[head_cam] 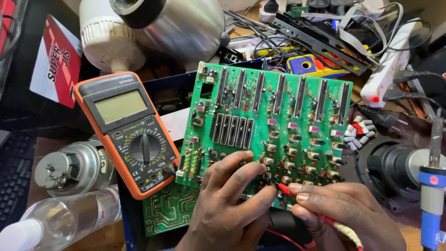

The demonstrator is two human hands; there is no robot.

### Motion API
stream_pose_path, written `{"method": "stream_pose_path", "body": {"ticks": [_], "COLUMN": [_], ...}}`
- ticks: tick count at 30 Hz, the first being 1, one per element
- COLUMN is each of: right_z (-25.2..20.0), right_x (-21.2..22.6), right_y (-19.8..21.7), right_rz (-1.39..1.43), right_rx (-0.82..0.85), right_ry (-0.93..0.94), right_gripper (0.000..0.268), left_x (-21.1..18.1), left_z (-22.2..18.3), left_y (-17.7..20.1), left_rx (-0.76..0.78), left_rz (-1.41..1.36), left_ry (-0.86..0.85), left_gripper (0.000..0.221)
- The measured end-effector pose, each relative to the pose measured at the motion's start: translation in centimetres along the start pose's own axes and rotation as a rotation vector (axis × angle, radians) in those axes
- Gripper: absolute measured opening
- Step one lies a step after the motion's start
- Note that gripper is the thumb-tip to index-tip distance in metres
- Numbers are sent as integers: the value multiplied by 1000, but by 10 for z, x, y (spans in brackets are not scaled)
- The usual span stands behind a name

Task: Testing electronic components on a printed circuit board with a multimeter and soldering a connection.

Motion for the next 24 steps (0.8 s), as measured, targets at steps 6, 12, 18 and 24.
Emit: {"method": "stream_pose_path", "body": {"ticks": [6,12,18,24], "right_z": [-5,-4,1,1], "right_x": [-6,-12,3,6], "right_y": [-1,0,5,5], "right_rz": [-60,28,110,150], "right_rx": [30,116,30,-30], "right_ry": [95,76,-50,-67], "right_gripper": [19,21,21,18], "left_x": [-12,-12,-14,-18], "left_z": [3,2,2,3], "left_y": [5,5,7,9], "left_rx": [-58,-52,-42,-48], "left_rz": [92,75,46,61], "left_ry": [-17,-23,-44,-47], "left_gripper": [32,35,34,41]}}
Point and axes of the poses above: each hand's wrist, its own z-axis towards the middle knuckle, its own y-axis out of the back of the hand, x = y × z, the point moved 9 cm from there along z, towards the middle knuckle, and after that the axes turned 15 degrees about x, right-handed, at the moved point
